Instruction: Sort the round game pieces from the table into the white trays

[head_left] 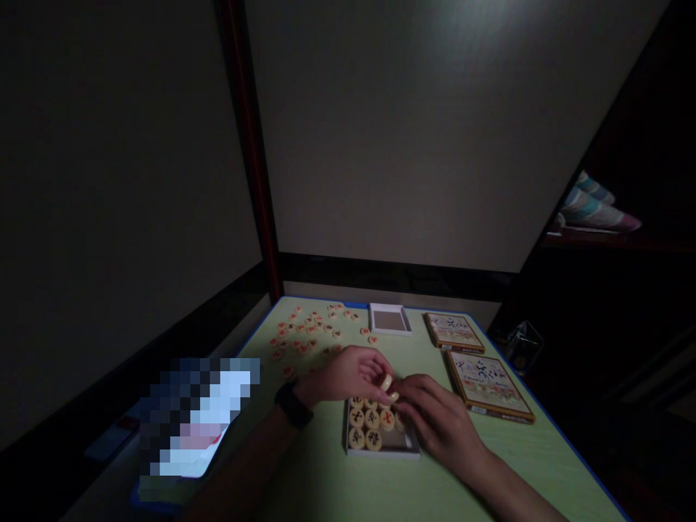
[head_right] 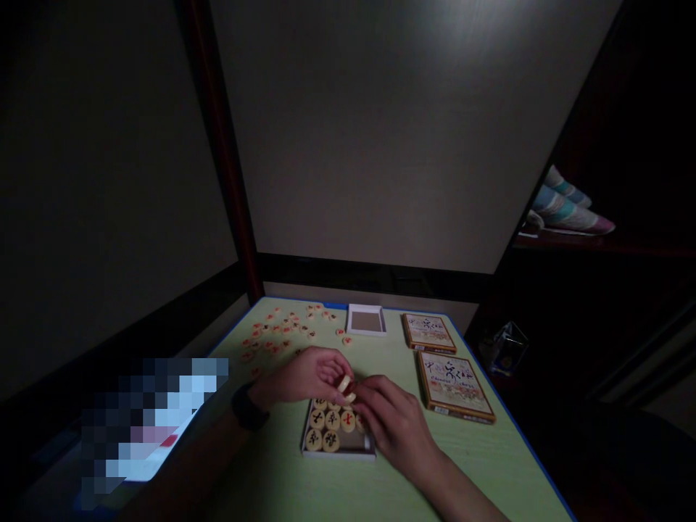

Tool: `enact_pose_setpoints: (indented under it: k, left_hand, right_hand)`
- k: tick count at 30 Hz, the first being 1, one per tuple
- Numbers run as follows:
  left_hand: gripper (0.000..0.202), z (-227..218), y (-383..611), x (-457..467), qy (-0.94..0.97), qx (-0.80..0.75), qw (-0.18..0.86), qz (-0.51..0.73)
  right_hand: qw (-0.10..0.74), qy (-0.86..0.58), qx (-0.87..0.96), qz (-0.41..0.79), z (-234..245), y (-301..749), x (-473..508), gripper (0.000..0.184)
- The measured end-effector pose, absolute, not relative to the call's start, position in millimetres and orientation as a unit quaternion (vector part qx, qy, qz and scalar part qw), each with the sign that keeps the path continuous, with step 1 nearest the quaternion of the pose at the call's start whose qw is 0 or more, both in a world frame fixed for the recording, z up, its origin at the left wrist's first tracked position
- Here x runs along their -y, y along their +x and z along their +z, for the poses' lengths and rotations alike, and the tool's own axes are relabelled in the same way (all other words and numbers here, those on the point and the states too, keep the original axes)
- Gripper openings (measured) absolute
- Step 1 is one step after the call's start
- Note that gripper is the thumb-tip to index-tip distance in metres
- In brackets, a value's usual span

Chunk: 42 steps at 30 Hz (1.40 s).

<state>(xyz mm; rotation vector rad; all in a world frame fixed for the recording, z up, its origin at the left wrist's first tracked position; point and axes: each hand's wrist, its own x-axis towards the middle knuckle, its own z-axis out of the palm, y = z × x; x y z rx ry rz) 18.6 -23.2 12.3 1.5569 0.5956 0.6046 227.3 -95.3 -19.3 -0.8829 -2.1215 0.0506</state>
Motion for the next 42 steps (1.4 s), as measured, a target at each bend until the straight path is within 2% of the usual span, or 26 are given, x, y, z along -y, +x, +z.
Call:
enact_pose_setpoints:
  k: [4,7,9,14,19,24,31,42]
  left_hand:
    - [0.049,12,20,28,0.676,-0.239,0.655,0.240]
    - [0.045,10,20,25,0.682,-0.248,0.647,0.236]
    - [0.041,9,17,20,0.691,-0.279,0.611,0.268]
    - [0.038,4,9,0,0.670,-0.362,0.497,0.415]
    - [0.038,-1,3,-12,0.652,-0.396,0.462,0.452]
    - [0.036,-4,1,-14,0.664,-0.423,0.413,0.458]
    - [0.031,-3,1,-11,0.680,-0.418,0.408,0.444]
    - [0.029,-7,5,-10,0.699,-0.405,0.406,0.427]
  right_hand:
    - [0.413,-0.316,0.854,-0.011,-19,228,98,0.029]
    - [0.414,-0.319,0.852,0.027,-13,226,101,0.022]
    - [0.396,-0.341,0.849,0.078,-8,226,103,0.018]
    - [0.330,-0.408,0.836,0.164,-3,229,105,0.025]
    - [0.273,-0.408,0.844,0.216,0,228,107,0.026]
    - [0.252,-0.377,0.867,0.206,3,224,109,0.025]
    - [0.217,-0.351,0.895,0.169,-1,224,109,0.024]
    - [0.229,-0.332,0.904,0.141,-15,222,106,0.026]
